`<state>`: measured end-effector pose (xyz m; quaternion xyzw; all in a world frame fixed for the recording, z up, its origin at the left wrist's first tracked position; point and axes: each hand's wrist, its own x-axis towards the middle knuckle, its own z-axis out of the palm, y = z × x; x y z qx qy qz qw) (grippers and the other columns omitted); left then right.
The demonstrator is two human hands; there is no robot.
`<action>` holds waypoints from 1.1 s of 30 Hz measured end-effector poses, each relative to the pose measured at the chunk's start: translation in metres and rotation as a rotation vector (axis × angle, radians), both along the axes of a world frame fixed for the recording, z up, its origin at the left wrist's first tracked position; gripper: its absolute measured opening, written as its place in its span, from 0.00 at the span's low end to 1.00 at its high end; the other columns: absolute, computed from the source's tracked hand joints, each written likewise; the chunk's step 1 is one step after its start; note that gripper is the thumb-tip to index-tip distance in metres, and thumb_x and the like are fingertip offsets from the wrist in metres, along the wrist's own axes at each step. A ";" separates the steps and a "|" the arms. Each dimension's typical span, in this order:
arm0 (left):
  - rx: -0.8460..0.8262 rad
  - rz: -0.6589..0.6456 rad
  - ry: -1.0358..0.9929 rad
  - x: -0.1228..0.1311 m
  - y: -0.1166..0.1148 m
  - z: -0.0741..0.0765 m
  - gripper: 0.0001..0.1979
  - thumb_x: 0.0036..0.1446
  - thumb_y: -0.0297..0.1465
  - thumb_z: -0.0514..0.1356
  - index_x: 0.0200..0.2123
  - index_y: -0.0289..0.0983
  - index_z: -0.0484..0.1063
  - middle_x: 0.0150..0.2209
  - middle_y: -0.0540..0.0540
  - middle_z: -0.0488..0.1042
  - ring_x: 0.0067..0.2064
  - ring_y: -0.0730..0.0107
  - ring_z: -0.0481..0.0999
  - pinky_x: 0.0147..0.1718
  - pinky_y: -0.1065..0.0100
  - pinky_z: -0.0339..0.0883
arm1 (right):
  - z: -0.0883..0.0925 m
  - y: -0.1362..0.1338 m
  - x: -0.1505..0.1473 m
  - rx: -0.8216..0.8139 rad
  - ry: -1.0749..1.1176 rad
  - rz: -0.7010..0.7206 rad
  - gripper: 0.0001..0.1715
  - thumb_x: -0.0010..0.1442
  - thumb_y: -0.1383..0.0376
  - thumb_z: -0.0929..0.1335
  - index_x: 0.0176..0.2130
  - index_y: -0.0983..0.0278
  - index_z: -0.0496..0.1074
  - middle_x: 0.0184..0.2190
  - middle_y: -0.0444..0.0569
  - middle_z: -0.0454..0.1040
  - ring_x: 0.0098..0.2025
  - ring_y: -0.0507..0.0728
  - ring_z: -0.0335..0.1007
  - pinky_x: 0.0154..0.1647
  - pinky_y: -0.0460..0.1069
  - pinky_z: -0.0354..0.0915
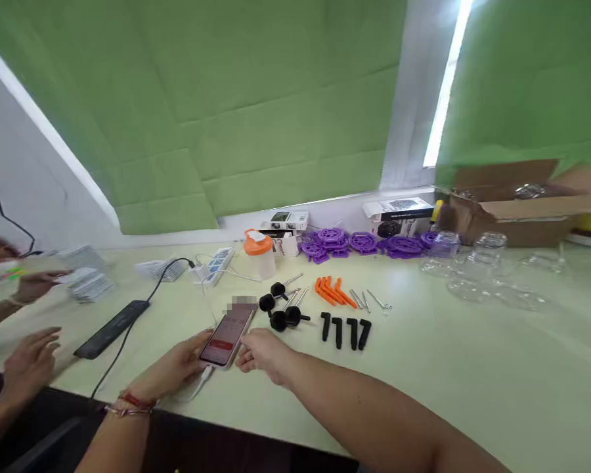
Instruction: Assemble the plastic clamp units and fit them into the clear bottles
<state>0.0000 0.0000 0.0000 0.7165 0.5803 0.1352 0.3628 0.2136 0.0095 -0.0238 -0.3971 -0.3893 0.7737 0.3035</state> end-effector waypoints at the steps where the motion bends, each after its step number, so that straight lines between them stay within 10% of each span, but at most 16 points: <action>1: 0.020 -0.004 0.013 0.001 -0.001 -0.001 0.29 0.46 0.28 0.54 0.55 0.39 0.64 0.38 0.47 0.77 0.27 0.68 0.72 0.23 0.70 0.66 | -0.001 -0.005 0.007 -0.003 0.000 -0.002 0.08 0.61 0.70 0.58 0.32 0.69 0.62 0.25 0.47 0.66 0.25 0.50 0.69 0.28 0.47 0.64; 10: 0.514 0.247 0.339 0.022 -0.014 0.003 0.19 0.48 0.33 0.54 0.44 0.35 0.72 0.42 0.39 0.77 0.35 0.58 0.77 0.38 0.62 0.70 | -0.016 -0.063 0.151 0.183 -0.115 0.100 0.24 0.57 0.62 0.66 0.51 0.70 0.64 0.35 0.51 0.70 0.33 0.54 0.73 0.35 0.50 0.67; 14: 0.654 0.252 0.128 0.097 -0.028 0.004 0.16 0.54 0.40 0.54 0.42 0.37 0.70 0.30 0.46 0.76 0.27 0.66 0.75 0.31 0.67 0.70 | -0.024 -0.081 0.232 0.294 -0.247 -0.029 0.19 0.56 0.61 0.67 0.45 0.68 0.68 0.32 0.48 0.70 0.28 0.51 0.70 0.31 0.48 0.65; 19: 0.584 -0.222 0.111 0.228 -0.039 -0.009 0.12 0.59 0.32 0.51 0.43 0.39 0.70 0.39 0.45 0.74 0.33 0.69 0.74 0.35 0.68 0.68 | -0.033 -0.084 0.302 0.324 -0.362 -0.260 0.17 0.54 0.60 0.67 0.41 0.66 0.66 0.28 0.43 0.67 0.26 0.49 0.65 0.26 0.47 0.62; 25: 0.552 -0.246 0.456 0.312 -0.019 -0.007 0.10 0.60 0.34 0.51 0.35 0.37 0.71 0.35 0.44 0.72 0.34 0.63 0.74 0.30 0.66 0.63 | -0.042 -0.075 0.342 0.366 -0.466 -0.454 0.15 0.54 0.60 0.66 0.41 0.64 0.65 0.27 0.41 0.64 0.26 0.49 0.63 0.23 0.45 0.60; 33: 0.592 -0.198 0.450 0.321 -0.006 -0.024 0.11 0.60 0.37 0.52 0.36 0.38 0.70 0.35 0.45 0.73 0.34 0.65 0.74 0.28 0.67 0.62 | -0.043 -0.071 0.344 0.429 -0.513 -0.459 0.12 0.56 0.60 0.65 0.40 0.63 0.66 0.27 0.41 0.64 0.27 0.49 0.62 0.26 0.45 0.59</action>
